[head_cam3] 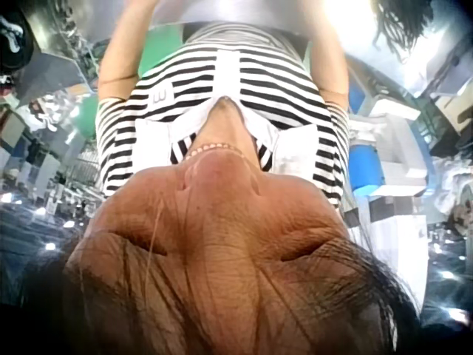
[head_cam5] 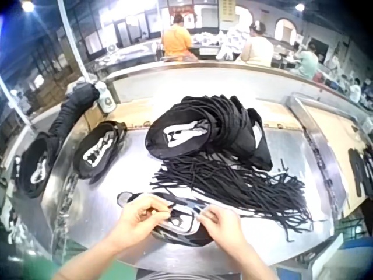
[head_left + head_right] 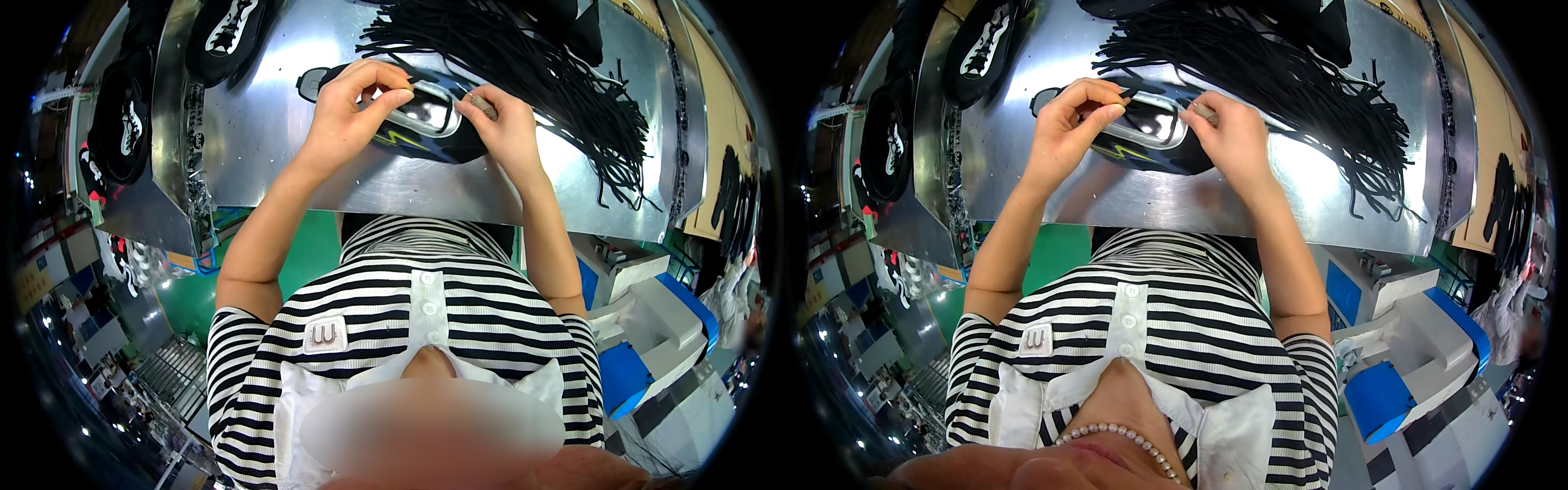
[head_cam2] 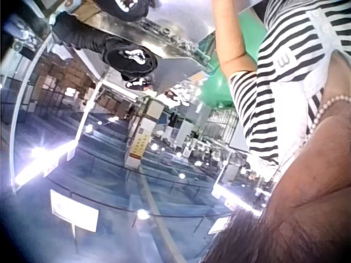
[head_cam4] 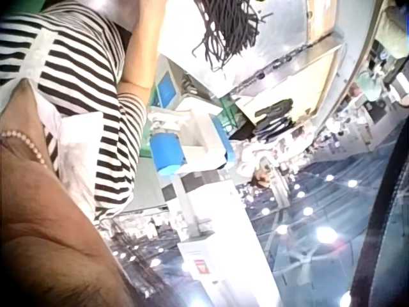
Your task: The person laces a sneaker by threading black laces through the eyelets by hand and pulling them through.
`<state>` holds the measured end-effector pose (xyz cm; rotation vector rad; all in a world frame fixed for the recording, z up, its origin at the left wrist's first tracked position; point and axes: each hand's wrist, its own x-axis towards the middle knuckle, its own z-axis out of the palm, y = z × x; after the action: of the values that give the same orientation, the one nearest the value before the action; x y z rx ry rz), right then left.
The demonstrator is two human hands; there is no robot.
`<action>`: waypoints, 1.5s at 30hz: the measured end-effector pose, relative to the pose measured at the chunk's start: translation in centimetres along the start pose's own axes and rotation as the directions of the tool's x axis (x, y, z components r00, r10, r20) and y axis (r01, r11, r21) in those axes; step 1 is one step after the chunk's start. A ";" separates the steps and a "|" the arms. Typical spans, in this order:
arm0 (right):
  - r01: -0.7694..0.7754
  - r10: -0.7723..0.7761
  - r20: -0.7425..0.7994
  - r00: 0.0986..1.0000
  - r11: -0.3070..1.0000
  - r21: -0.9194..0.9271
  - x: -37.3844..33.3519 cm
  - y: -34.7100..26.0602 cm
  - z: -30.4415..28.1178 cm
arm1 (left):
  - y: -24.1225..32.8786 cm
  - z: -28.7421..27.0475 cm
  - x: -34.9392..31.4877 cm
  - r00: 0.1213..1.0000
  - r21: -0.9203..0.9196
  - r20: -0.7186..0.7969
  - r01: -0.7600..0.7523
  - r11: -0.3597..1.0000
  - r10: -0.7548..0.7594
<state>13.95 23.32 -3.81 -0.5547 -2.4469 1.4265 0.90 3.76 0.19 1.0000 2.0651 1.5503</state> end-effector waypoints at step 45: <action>-0.361 0.310 0.188 0.932 0.743 0.564 -1.0 -2.2 3.7 | -0.8 0.6 1.4 0.521 -0.029 0.449 0.820 0.571 -0.726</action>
<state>12.89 19.05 -3.76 -0.8180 -1.8302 2.2733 0.10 5.05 -0.64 0.1525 1.6033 0.9520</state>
